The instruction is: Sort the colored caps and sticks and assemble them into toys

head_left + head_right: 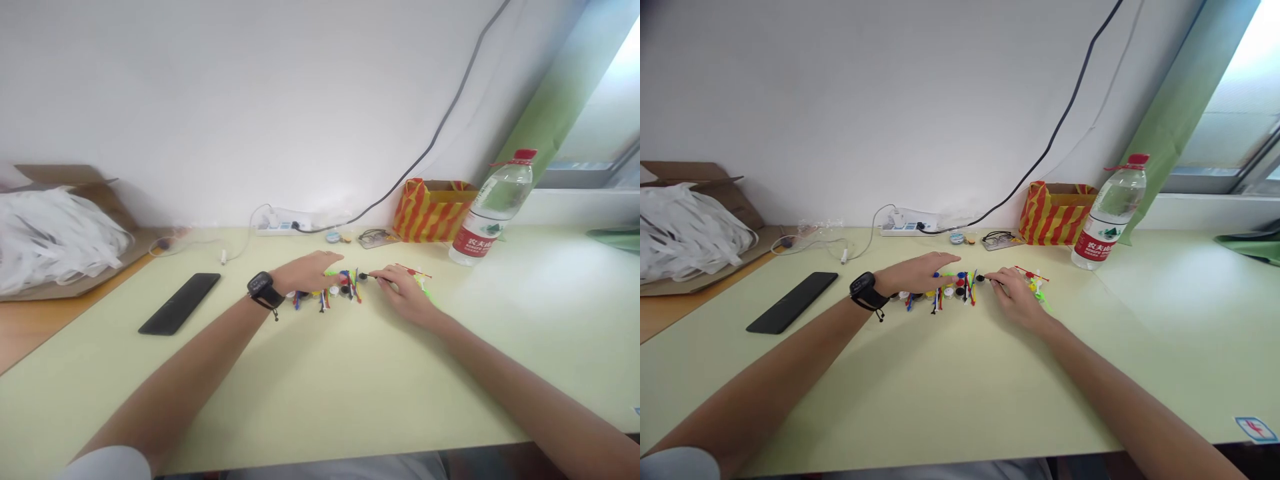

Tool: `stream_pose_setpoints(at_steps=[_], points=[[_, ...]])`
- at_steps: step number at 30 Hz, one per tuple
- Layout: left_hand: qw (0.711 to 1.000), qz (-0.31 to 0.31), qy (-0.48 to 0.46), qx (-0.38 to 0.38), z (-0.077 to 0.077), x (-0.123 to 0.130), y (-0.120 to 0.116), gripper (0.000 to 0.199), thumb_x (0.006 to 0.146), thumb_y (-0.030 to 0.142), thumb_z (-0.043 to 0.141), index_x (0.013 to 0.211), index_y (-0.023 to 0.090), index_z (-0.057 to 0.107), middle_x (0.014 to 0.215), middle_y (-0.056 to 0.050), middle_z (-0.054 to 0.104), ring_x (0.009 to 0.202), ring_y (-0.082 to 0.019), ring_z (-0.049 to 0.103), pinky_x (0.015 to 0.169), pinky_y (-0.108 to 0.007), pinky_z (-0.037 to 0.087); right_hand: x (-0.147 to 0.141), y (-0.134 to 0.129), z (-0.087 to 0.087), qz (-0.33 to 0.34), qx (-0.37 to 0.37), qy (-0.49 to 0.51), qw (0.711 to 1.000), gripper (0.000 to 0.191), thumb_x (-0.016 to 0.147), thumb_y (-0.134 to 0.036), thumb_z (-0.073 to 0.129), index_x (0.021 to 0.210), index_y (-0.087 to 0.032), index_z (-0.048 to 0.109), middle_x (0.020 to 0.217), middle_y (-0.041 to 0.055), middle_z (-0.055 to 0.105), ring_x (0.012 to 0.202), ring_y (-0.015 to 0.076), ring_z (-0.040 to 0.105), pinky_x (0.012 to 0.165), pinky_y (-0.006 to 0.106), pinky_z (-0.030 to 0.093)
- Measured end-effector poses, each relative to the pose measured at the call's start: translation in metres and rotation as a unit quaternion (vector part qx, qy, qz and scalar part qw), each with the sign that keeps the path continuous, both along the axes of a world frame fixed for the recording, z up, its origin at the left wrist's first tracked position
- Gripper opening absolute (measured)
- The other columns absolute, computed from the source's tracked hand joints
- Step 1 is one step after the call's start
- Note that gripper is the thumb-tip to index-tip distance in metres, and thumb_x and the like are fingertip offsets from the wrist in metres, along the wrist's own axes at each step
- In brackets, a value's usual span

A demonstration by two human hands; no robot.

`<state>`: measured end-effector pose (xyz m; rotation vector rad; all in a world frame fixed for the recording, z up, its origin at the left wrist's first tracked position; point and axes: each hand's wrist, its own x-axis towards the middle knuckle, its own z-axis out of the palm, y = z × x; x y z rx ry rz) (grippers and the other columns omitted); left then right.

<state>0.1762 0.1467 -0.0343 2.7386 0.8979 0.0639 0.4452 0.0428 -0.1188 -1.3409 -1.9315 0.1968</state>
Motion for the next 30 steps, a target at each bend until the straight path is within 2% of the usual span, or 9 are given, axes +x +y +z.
stream_pose_setpoints(at_steps=[3, 7, 11, 16, 19, 22, 24, 27, 30], points=[[0.997, -0.003, 0.07, -0.025, 0.011, -0.011, 0.002, 0.086, 0.087, 0.075, 0.053, 0.156, 0.023, 0.044, 0.16, -0.013, 0.047, 0.146, -0.034, 0.044, 0.115, -0.039, 0.035, 0.002, -0.002, 0.005, -0.004, 0.0, 0.002, 1.0, 0.029, 0.103, -0.024, 0.047, 0.117, -0.023, 0.072, 0.098, 0.0094, 0.071, 0.097, 0.0274, 0.063, 0.089, 0.045, 0.047], [0.989, 0.057, 0.133, -0.01, 0.023, -0.027, 0.01, 0.09, 0.079, 0.075, 0.062, 0.151, 0.023, 0.051, 0.156, -0.015, 0.051, 0.142, -0.037, 0.047, 0.111, -0.041, 0.039, 0.006, -0.005, 0.011, -0.006, 0.0, -0.002, 1.0, 0.026, 0.101, -0.022, 0.049, 0.109, -0.023, 0.073, 0.095, 0.0087, 0.072, 0.095, 0.0276, 0.064, 0.088, 0.045, 0.048], [0.989, 0.049, 0.139, -0.004, 0.026, -0.034, 0.018, 0.082, 0.078, 0.072, 0.065, 0.145, 0.025, 0.059, 0.148, -0.013, 0.059, 0.135, -0.035, 0.053, 0.106, -0.04, 0.042, 0.008, -0.011, 0.018, 0.005, -0.011, -0.019, 1.0, 0.025, 0.099, -0.02, 0.049, 0.105, -0.022, 0.073, 0.089, 0.0087, 0.071, 0.091, 0.0274, 0.064, 0.083, 0.043, 0.049], [0.992, 0.037, 0.116, -0.02, 0.025, -0.03, 0.016, 0.079, 0.081, 0.072, 0.062, 0.143, 0.023, 0.061, 0.144, -0.014, 0.061, 0.13, -0.034, 0.056, 0.1, -0.038, 0.045, 0.007, -0.019, 0.029, 0.031, -0.041, -0.043, 0.998, 0.028, 0.097, -0.017, 0.046, 0.104, -0.021, 0.073, 0.09, 0.0078, 0.07, 0.085, 0.0242, 0.064, 0.077, 0.038, 0.048], [0.997, 0.006, 0.081, -0.01, 0.029, -0.024, 0.006, 0.069, 0.087, 0.07, 0.058, 0.137, 0.022, 0.066, 0.138, -0.013, 0.066, 0.123, -0.032, 0.061, 0.093, -0.033, 0.046, 0.008, -0.022, 0.035, 0.036, -0.067, -0.036, 0.996, 0.027, 0.094, -0.015, 0.046, 0.096, -0.022, 0.073, 0.09, 0.0058, 0.071, 0.083, 0.0225, 0.065, 0.077, 0.036, 0.048], [0.998, -0.05, 0.045, -0.019, 0.035, -0.014, -0.01, 0.051, 0.091, 0.06, 0.06, 0.118, 0.019, 0.075, 0.115, -0.011, 0.075, 0.1, -0.026, 0.068, 0.08, -0.029, 0.046, 0.007, -0.025, 0.041, 0.033, -0.09, -0.012, 0.995, 0.028, 0.09, -0.013, 0.045, 0.085, -0.021, 0.071, 0.086, 0.0041, 0.072, 0.083, 0.0219, 0.066, 0.076, 0.034, 0.047], [0.995, -0.088, 0.018, -0.038, 0.035, -0.006, -0.022, 0.041, 0.093, 0.052, 0.062, 0.114, 0.019, 0.075, 0.107, -0.009, 0.075, 0.091, -0.022, 0.069, 0.074, -0.028, 0.045, 0.005, -0.027, 0.045, 0.047, -0.112, 0.003, 0.993, 0.029, 0.089, -0.013, 0.044, 0.08, -0.021, 0.071, 0.082, 0.0032, 0.072, 0.078, 0.0208, 0.064, 0.073, 0.033, 0.046], [0.988, -0.133, -0.006, -0.073, 0.026, 0.007, -0.04, 0.034, 0.09, 0.044, 0.068, 0.115, 0.022, 0.075, 0.099, -0.006, 0.074, 0.085, -0.021, 0.067, 0.072, -0.028, 0.044, -0.002, -0.032, 0.049, 0.083, -0.156, 0.037, 0.983, 0.03, 0.086, -0.013, 0.044, 0.077, -0.021, 0.072, 0.078, 0.0025, 0.071, 0.069, 0.019, 0.06, 0.065, 0.031, 0.043], [0.984, -0.136, -0.001, -0.118, 0.009, 0.017, -0.055, 0.031, 0.085, 0.043, 0.075, 0.107, 0.022, 0.074, 0.086, -0.005, 0.072, 0.074, -0.022, 0.064, 0.065, -0.03, 0.041, -0.012, -0.037, 0.05, 0.107, -0.188, 0.079, 0.973, 0.03, 0.084, -0.015, 0.044, 0.076, -0.021, 0.073, 0.076, 0.0022, 0.07, 0.067, 0.0187, 0.057, 0.063, 0.031, 0.042]])
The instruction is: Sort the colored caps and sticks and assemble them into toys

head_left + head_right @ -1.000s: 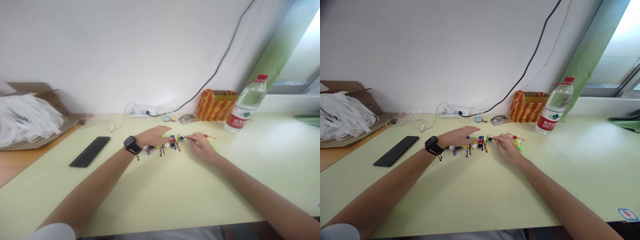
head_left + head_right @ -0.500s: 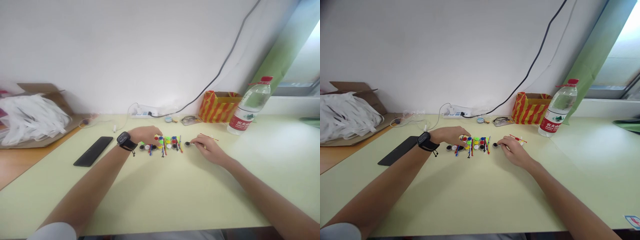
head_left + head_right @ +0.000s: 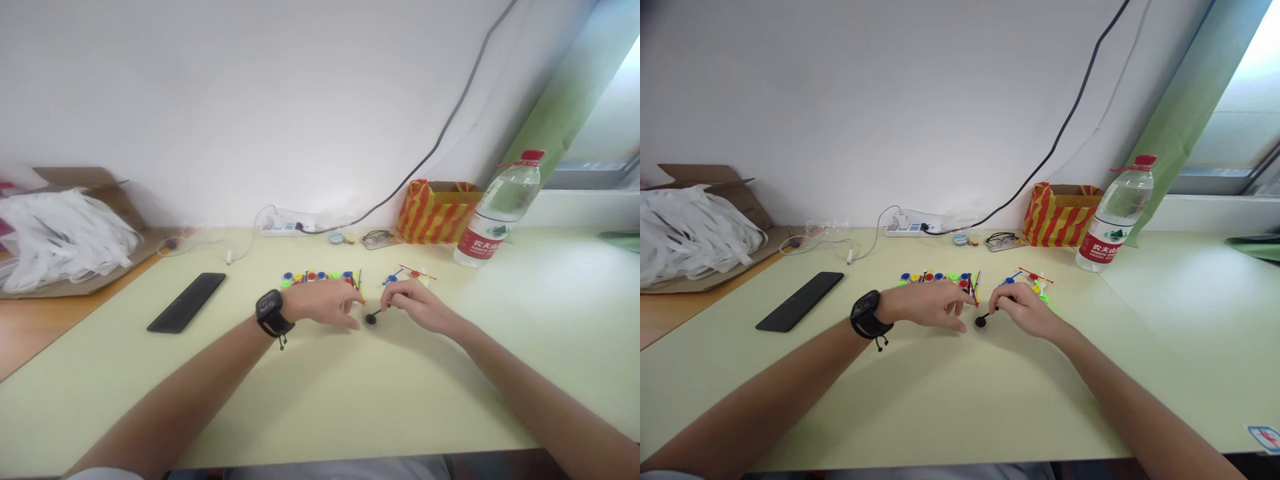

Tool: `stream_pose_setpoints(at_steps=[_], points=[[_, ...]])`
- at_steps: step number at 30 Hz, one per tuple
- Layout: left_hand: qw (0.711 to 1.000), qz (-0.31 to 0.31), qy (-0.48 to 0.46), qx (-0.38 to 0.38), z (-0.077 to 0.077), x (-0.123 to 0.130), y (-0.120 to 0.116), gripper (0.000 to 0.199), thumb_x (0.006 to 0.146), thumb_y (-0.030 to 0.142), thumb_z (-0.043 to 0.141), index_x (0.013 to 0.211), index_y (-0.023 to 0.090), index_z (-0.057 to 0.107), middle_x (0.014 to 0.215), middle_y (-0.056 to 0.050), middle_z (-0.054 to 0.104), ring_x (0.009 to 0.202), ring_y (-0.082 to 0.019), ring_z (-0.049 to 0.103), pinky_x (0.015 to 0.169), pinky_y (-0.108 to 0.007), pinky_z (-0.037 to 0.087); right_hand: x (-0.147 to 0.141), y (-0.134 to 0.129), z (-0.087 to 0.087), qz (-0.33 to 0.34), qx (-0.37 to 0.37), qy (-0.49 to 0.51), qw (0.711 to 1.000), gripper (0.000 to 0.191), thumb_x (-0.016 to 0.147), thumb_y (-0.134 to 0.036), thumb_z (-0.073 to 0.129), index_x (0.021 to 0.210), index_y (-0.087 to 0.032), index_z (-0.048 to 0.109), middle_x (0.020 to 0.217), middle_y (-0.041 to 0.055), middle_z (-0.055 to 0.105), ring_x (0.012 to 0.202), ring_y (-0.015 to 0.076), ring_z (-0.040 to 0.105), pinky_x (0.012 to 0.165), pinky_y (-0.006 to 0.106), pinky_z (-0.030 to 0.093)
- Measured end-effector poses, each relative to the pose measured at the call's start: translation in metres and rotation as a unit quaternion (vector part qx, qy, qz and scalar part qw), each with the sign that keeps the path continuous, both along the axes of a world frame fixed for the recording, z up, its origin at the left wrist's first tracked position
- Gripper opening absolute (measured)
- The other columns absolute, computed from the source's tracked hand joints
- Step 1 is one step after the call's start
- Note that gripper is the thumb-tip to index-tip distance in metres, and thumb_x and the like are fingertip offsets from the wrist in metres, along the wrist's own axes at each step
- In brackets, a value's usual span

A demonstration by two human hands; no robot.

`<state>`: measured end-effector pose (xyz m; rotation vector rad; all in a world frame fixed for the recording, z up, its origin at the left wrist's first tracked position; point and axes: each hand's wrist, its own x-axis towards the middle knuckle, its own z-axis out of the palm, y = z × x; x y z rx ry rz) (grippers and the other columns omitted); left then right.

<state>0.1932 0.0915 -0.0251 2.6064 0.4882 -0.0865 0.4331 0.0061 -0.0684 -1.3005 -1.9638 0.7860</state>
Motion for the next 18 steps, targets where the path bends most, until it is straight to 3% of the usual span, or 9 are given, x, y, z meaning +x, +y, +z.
stream_pose_setpoints(at_steps=[5, 8, 12, 15, 18], points=[[0.997, -0.013, -0.042, -0.065, -0.023, 0.01, -0.008, 0.019, 0.079, 0.035, 0.08, 0.08, 0.022, 0.066, 0.068, 0.001, 0.062, 0.06, -0.017, 0.055, 0.057, -0.031, 0.034, -0.013, -0.006, 0.0, 0.031, -0.04, 0.057, 0.997, 0.028, 0.084, -0.018, 0.046, 0.077, -0.021, 0.072, 0.073, 0.0024, 0.066, 0.066, 0.0176, 0.053, 0.062, 0.031, 0.042], [0.996, -0.016, -0.063, -0.065, -0.026, 0.011, -0.007, 0.031, 0.079, 0.038, 0.081, 0.067, 0.02, 0.058, 0.067, 0.0, 0.059, 0.062, -0.017, 0.053, 0.057, -0.03, 0.034, -0.016, -0.007, 0.0, 0.031, -0.067, 0.108, 0.991, 0.023, 0.084, -0.018, 0.049, 0.089, -0.021, 0.072, 0.067, -0.0008, 0.057, 0.06, 0.0148, 0.047, 0.058, 0.029, 0.04], [0.985, 0.019, -0.1, -0.143, -0.029, 0.005, -0.013, 0.035, 0.082, 0.049, 0.078, 0.074, 0.02, 0.06, 0.073, -0.001, 0.064, 0.066, -0.016, 0.058, 0.059, -0.028, 0.039, -0.02, -0.007, -0.002, 0.022, -0.077, 0.195, 0.978, 0.003, 0.087, -0.023, 0.065, 0.09, -0.022, 0.064, 0.077, -0.001, 0.061, 0.07, 0.0152, 0.058, 0.066, 0.029, 0.049], [0.963, 0.083, -0.149, -0.211, -0.039, -0.005, -0.026, 0.036, 0.086, 0.052, 0.073, 0.081, 0.019, 0.06, 0.073, 0.001, 0.062, 0.064, -0.014, 0.056, 0.057, -0.025, 0.039, -0.024, -0.006, -0.005, 0.025, -0.092, 0.221, 0.971, 0.016, 0.086, -0.032, 0.075, 0.086, -0.021, 0.063, 0.081, 0.0013, 0.066, 0.078, 0.0176, 0.065, 0.074, 0.032, 0.054], [0.943, 0.123, -0.204, -0.232, -0.05, -0.014, -0.039, 0.035, 0.087, 0.052, 0.073, 0.092, 0.019, 0.063, 0.073, 0.002, 0.057, 0.063, -0.012, 0.05, 0.055, -0.024, 0.036, -0.027, -0.005, -0.01, 0.03, -0.116, 0.223, 0.967, 0.023, 0.085, -0.039, 0.079, 0.088, -0.02, 0.066, 0.083, 0.0027, 0.068, 0.081, 0.0185, 0.066, 0.077, 0.033, 0.057]])
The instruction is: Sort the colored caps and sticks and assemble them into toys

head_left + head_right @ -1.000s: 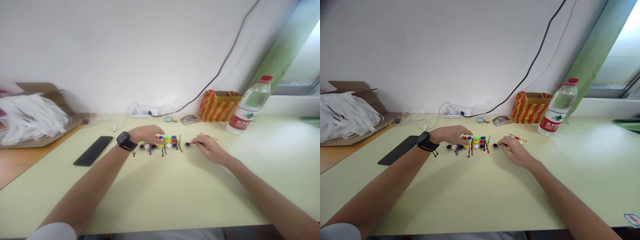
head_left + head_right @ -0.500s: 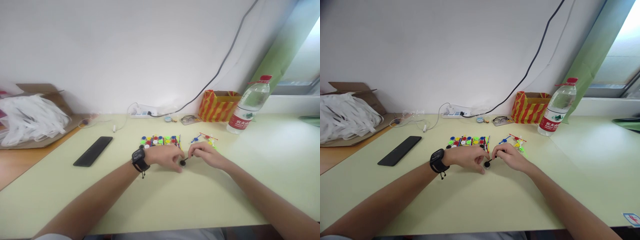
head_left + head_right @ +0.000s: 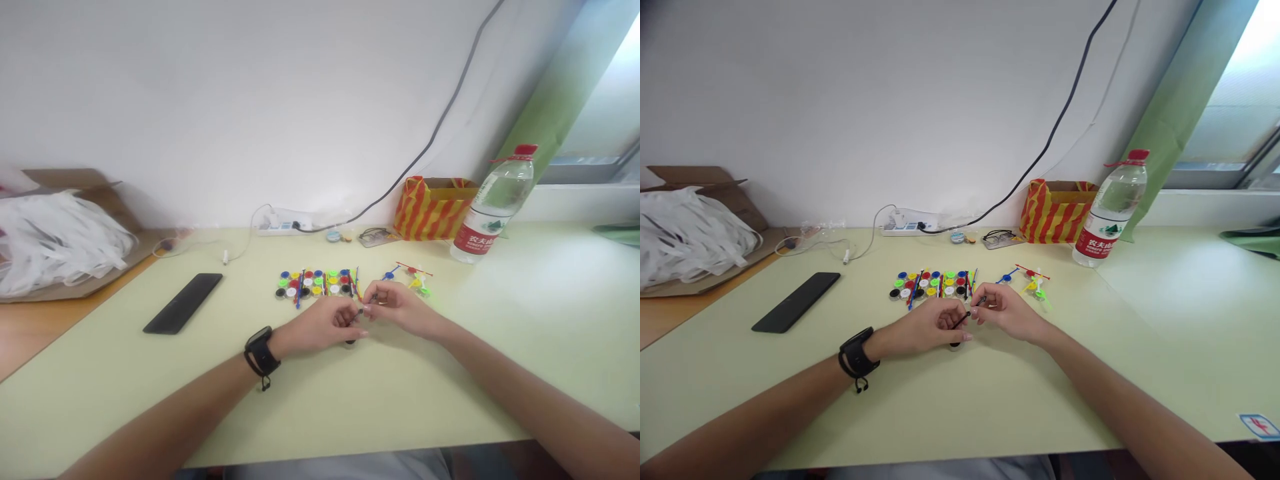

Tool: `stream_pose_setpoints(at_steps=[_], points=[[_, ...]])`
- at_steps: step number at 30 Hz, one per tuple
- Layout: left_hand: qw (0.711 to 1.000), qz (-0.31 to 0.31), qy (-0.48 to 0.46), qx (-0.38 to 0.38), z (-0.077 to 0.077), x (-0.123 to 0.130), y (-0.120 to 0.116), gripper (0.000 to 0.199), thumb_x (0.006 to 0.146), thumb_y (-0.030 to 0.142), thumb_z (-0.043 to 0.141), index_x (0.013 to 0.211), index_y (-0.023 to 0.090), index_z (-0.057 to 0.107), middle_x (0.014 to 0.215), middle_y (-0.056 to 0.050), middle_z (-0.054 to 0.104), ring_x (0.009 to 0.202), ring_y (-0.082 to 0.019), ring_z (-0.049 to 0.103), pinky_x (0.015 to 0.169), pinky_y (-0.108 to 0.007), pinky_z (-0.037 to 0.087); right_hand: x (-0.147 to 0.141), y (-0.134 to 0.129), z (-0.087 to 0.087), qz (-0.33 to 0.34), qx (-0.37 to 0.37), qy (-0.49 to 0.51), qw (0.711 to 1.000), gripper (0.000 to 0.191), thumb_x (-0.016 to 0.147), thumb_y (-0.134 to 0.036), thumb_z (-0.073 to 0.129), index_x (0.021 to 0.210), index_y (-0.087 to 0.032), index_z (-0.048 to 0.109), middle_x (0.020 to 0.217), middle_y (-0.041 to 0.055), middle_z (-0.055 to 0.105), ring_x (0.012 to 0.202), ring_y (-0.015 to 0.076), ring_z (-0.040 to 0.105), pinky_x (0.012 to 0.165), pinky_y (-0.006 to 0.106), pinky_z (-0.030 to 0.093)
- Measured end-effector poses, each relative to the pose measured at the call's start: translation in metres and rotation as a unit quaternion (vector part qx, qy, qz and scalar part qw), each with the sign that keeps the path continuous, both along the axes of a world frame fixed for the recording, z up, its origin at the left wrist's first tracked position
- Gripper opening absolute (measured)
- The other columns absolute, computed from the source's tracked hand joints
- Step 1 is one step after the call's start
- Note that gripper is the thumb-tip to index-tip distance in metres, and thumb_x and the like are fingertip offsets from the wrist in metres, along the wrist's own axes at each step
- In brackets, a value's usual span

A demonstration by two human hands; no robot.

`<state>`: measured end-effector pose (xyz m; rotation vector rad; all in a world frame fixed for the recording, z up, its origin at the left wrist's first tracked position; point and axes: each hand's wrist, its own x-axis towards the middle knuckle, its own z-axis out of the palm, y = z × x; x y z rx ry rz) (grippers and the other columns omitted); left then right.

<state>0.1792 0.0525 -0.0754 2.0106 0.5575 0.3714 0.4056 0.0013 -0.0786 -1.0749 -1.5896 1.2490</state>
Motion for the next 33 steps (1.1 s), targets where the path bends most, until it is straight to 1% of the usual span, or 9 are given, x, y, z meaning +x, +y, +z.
stream_pose_setpoints(at_steps=[4, 8, 12, 14, 17, 20, 24, 28, 33], points=[[0.998, 0.049, -0.035, -0.016, -0.011, -0.003, -0.005, 0.036, 0.088, 0.052, 0.072, 0.097, 0.017, 0.067, 0.071, 0.004, 0.051, 0.062, -0.011, 0.044, 0.054, -0.023, 0.034, -0.001, 0.001, -0.004, 0.005, -0.019, 0.008, 1.0, 0.028, 0.084, -0.044, 0.08, 0.09, -0.02, 0.067, 0.085, 0.004, 0.07, 0.083, 0.0196, 0.068, 0.08, 0.035, 0.058], [0.994, 0.08, -0.068, -0.032, -0.016, -0.001, -0.002, 0.035, 0.087, 0.049, 0.075, 0.098, 0.016, 0.071, 0.077, 0.001, 0.056, 0.066, -0.011, 0.049, 0.058, -0.023, 0.04, 0.0, 0.002, -0.005, 0.007, -0.019, 0.022, 1.0, 0.03, 0.088, -0.048, 0.076, 0.095, -0.021, 0.066, 0.089, 0.0046, 0.073, 0.086, 0.0191, 0.07, 0.085, 0.037, 0.057], [0.989, 0.109, -0.05, -0.088, -0.02, -0.001, 0.0, 0.041, 0.081, 0.054, 0.079, 0.101, 0.018, 0.072, 0.081, 0.001, 0.06, 0.062, -0.011, 0.055, 0.052, -0.023, 0.048, 0.001, 0.002, -0.006, 0.008, -0.025, 0.021, 0.999, 0.033, 0.089, -0.051, 0.075, 0.097, -0.022, 0.063, 0.089, 0.0044, 0.075, 0.083, 0.0185, 0.071, 0.085, 0.038, 0.057], [0.983, 0.107, -0.062, -0.133, -0.021, -0.001, 0.001, 0.042, 0.079, 0.054, 0.081, 0.099, 0.018, 0.071, 0.088, -0.002, 0.065, 0.066, -0.013, 0.062, 0.055, -0.024, 0.054, 0.002, 0.002, -0.006, 0.001, -0.02, 0.008, 1.0, 0.034, 0.086, -0.051, 0.078, 0.093, -0.021, 0.065, 0.088, 0.005, 0.075, 0.081, 0.0186, 0.07, 0.082, 0.036, 0.057], [0.975, 0.09, -0.093, -0.181, -0.02, -0.002, 0.003, 0.041, 0.079, 0.051, 0.083, 0.098, 0.016, 0.072, 0.095, -0.006, 0.071, 0.08, -0.016, 0.069, 0.07, -0.029, 0.06, 0.002, 0.0, -0.005, -0.005, -0.013, 0.001, 1.0, 0.032, 0.081, -0.048, 0.083, 0.089, -0.02, 0.07, 0.081, 0.0032, 0.072, 0.077, 0.0183, 0.069, 0.077, 0.035, 0.057], [0.971, 0.078, -0.093, -0.204, -0.017, -0.003, 0.007, 0.039, 0.079, 0.048, 0.084, 0.097, 0.014, 0.076, 0.093, -0.008, 0.074, 0.086, -0.019, 0.071, 0.079, -0.032, 0.061, 0.001, -0.001, -0.003, -0.028, -0.009, 0.014, 0.999, 0.03, 0.079, -0.045, 0.085, 0.088, -0.019, 0.072, 0.078, 0.0025, 0.071, 0.075, 0.0191, 0.07, 0.076, 0.036, 0.058], [0.972, 0.065, -0.065, -0.214, -0.014, -0.007, 0.012, 0.037, 0.08, 0.046, 0.084, 0.099, 0.015, 0.079, 0.096, -0.01, 0.078, 0.09, -0.02, 0.073, 0.088, -0.034, 0.059, 0.003, 0.0, -0.003, -0.06, -0.003, 0.061, 0.996, 0.025, 0.079, -0.041, 0.086, 0.087, -0.02, 0.075, 0.087, 0.0037, 0.072, 0.081, 0.0202, 0.071, 0.083, 0.041, 0.061], [0.971, 0.074, -0.063, -0.22, -0.015, -0.008, 0.015, 0.038, 0.08, 0.044, 0.084, 0.104, 0.015, 0.079, 0.101, -0.011, 0.079, 0.091, -0.021, 0.074, 0.09, -0.035, 0.058, 0.007, -0.001, -0.002, -0.024, -0.003, 0.091, 0.996, 0.022, 0.079, -0.038, 0.086, 0.089, -0.021, 0.078, 0.087, 0.0046, 0.075, 0.082, 0.0205, 0.072, 0.085, 0.041, 0.06], [0.967, 0.06, -0.074, -0.236, -0.016, -0.01, 0.017, 0.034, 0.079, 0.037, 0.086, 0.105, 0.016, 0.079, 0.105, -0.011, 0.079, 0.097, -0.021, 0.074, 0.091, -0.031, 0.056, -0.002, -0.007, -0.003, 0.04, 0.002, 0.006, 0.999, 0.022, 0.083, -0.04, 0.082, 0.091, -0.02, 0.079, 0.084, 0.0066, 0.078, 0.078, 0.0214, 0.072, 0.076, 0.036, 0.056]])
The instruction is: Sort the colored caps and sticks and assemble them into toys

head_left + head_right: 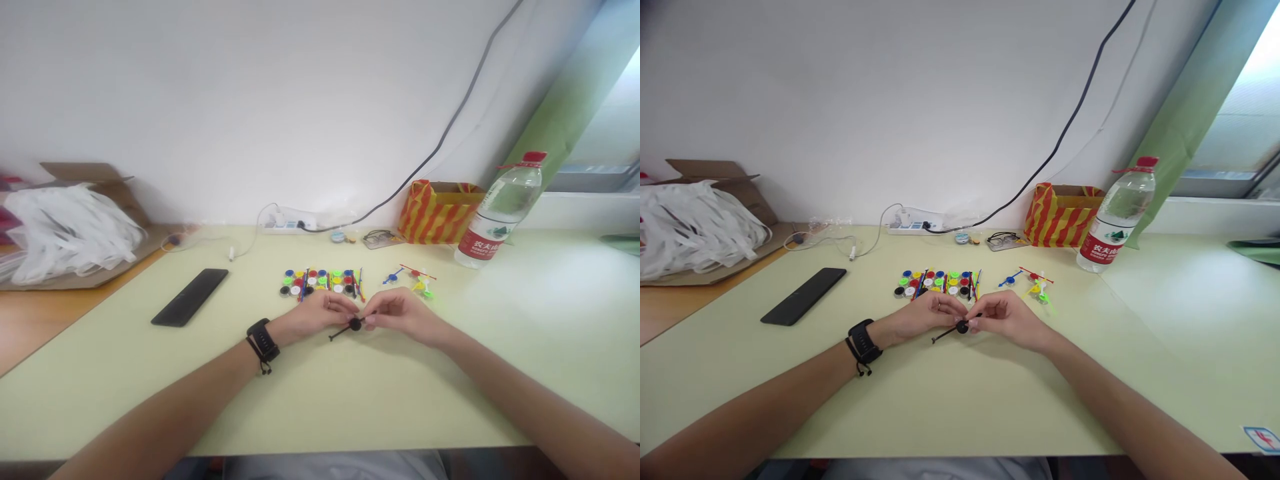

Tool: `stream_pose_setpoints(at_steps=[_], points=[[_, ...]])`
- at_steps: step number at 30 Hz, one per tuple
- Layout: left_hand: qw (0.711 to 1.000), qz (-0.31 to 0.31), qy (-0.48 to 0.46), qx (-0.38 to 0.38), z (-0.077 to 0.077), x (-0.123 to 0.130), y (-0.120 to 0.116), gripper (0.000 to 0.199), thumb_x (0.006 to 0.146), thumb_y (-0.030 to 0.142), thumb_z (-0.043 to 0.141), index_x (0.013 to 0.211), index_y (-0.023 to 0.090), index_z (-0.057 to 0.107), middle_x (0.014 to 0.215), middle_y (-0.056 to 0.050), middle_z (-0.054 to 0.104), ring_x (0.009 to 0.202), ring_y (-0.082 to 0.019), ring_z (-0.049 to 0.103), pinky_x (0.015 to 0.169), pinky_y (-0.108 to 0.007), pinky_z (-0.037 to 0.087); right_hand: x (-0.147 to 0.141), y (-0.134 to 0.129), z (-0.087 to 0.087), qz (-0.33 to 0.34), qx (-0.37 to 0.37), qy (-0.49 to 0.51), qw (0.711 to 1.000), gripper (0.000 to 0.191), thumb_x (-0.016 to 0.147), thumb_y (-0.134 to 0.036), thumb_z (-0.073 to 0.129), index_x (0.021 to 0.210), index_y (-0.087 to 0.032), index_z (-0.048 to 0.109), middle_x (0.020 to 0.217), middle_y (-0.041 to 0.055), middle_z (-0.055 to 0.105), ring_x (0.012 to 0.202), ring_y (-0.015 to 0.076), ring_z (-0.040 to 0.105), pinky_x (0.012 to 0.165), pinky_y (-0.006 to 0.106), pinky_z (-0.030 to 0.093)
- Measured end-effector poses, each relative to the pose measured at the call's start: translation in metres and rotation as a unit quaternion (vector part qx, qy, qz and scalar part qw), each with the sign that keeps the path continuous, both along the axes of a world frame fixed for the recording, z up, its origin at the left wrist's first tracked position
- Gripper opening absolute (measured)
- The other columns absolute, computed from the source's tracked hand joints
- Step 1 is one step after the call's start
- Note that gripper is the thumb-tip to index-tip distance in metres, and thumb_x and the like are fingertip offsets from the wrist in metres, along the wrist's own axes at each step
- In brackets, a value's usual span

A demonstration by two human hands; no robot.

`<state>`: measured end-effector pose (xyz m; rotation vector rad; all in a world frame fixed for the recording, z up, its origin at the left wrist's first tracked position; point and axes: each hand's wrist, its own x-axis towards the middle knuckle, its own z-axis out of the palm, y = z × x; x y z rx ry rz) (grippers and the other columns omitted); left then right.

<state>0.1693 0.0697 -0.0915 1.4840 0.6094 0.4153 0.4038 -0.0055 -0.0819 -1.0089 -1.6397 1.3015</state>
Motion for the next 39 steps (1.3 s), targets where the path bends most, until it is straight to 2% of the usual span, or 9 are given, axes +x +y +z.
stream_pose_setpoints(at_steps=[3, 7, 15, 18, 23, 28, 33, 39], points=[[1.0, -0.007, -0.008, -0.014, -0.001, -0.001, 0.001, 0.034, 0.079, 0.033, 0.086, 0.107, 0.016, 0.079, 0.105, -0.011, 0.079, 0.096, -0.02, 0.074, 0.091, -0.031, 0.056, -0.006, -0.001, -0.004, -0.009, 0.009, -0.055, 0.998, 0.021, 0.085, -0.04, 0.079, 0.092, -0.02, 0.078, 0.088, 0.0068, 0.078, 0.076, 0.0195, 0.069, 0.07, 0.033, 0.054], [1.0, 0.014, -0.017, 0.001, -0.006, 0.0, 0.002, 0.034, 0.078, 0.034, 0.086, 0.106, 0.016, 0.079, 0.102, -0.011, 0.079, 0.095, -0.021, 0.074, 0.089, -0.033, 0.058, -0.006, 0.0, -0.005, -0.023, 0.06, -0.102, 0.993, 0.016, 0.09, -0.035, 0.071, 0.094, -0.021, 0.078, 0.095, 0.0069, 0.077, 0.083, 0.0208, 0.069, 0.078, 0.035, 0.054], [0.997, 0.065, -0.017, 0.031, -0.009, 0.006, -0.003, 0.028, 0.075, 0.032, 0.089, 0.094, 0.016, 0.078, 0.097, -0.01, 0.079, 0.092, -0.02, 0.074, 0.087, -0.031, 0.058, 0.0, -0.002, 0.002, 0.001, 0.061, -0.083, 0.995, 0.006, 0.088, -0.026, 0.07, 0.089, -0.021, 0.073, 0.087, 0.004, 0.073, 0.078, 0.0185, 0.065, 0.074, 0.032, 0.053], [0.996, 0.074, -0.028, 0.031, -0.008, 0.007, -0.005, 0.029, 0.075, 0.035, 0.089, 0.092, 0.015, 0.078, 0.096, -0.01, 0.079, 0.091, -0.02, 0.074, 0.085, -0.032, 0.059, 0.0, -0.001, -0.001, -0.004, 0.094, -0.127, 0.987, 0.008, 0.09, -0.022, 0.065, 0.088, -0.02, 0.073, 0.089, 0.0039, 0.074, 0.079, 0.018, 0.066, 0.077, 0.032, 0.054], [0.996, 0.075, -0.047, 0.032, -0.006, 0.008, -0.005, 0.03, 0.076, 0.039, 0.088, 0.091, 0.014, 0.078, 0.094, -0.01, 0.078, 0.088, -0.02, 0.073, 0.085, -0.034, 0.059, 0.0, 0.001, -0.004, -0.024, 0.142, -0.179, 0.973, 0.012, 0.089, -0.016, 0.062, 0.089, -0.02, 0.073, 0.088, 0.003, 0.075, 0.078, 0.0175, 0.067, 0.074, 0.029, 0.054], [0.995, 0.092, -0.026, 0.031, -0.003, 0.009, -0.009, 0.032, 0.077, 0.04, 0.088, 0.094, 0.015, 0.076, 0.096, -0.009, 0.077, 0.091, -0.02, 0.073, 0.088, -0.033, 0.058, 0.002, 0.001, -0.004, -0.036, 0.186, -0.207, 0.96, 0.014, 0.089, -0.014, 0.062, 0.092, -0.022, 0.073, 0.09, 0.0027, 0.076, 0.077, 0.0173, 0.067, 0.072, 0.029, 0.054], [0.992, 0.081, -0.055, 0.077, -0.007, 0.009, -0.013, 0.044, 0.068, 0.032, 0.094, 0.101, 0.016, 0.072, 0.103, -0.01, 0.075, 0.095, -0.02, 0.072, 0.091, -0.033, 0.057, 0.004, 0.0, -0.006, -0.04, 0.209, -0.217, 0.953, 0.016, 0.089, -0.013, 0.06, 0.094, -0.022, 0.072, 0.088, 0.0026, 0.074, 0.074, 0.0165, 0.065, 0.07, 0.029, 0.053], [0.983, 0.08, -0.07, 0.149, -0.008, 0.011, -0.017, 0.035, 0.077, 0.028, 0.087, 0.104, 0.016, 0.069, 0.103, -0.009, 0.073, 0.092, -0.019, 0.07, 0.088, -0.033, 0.056, 0.003, 0.001, -0.008, -0.037, 0.204, -0.207, 0.956, 0.012, 0.092, -0.016, 0.059, 0.095, -0.023, 0.069, 0.083, 0.0011, 0.069, 0.069, 0.015, 0.059, 0.066, 0.027, 0.049]])
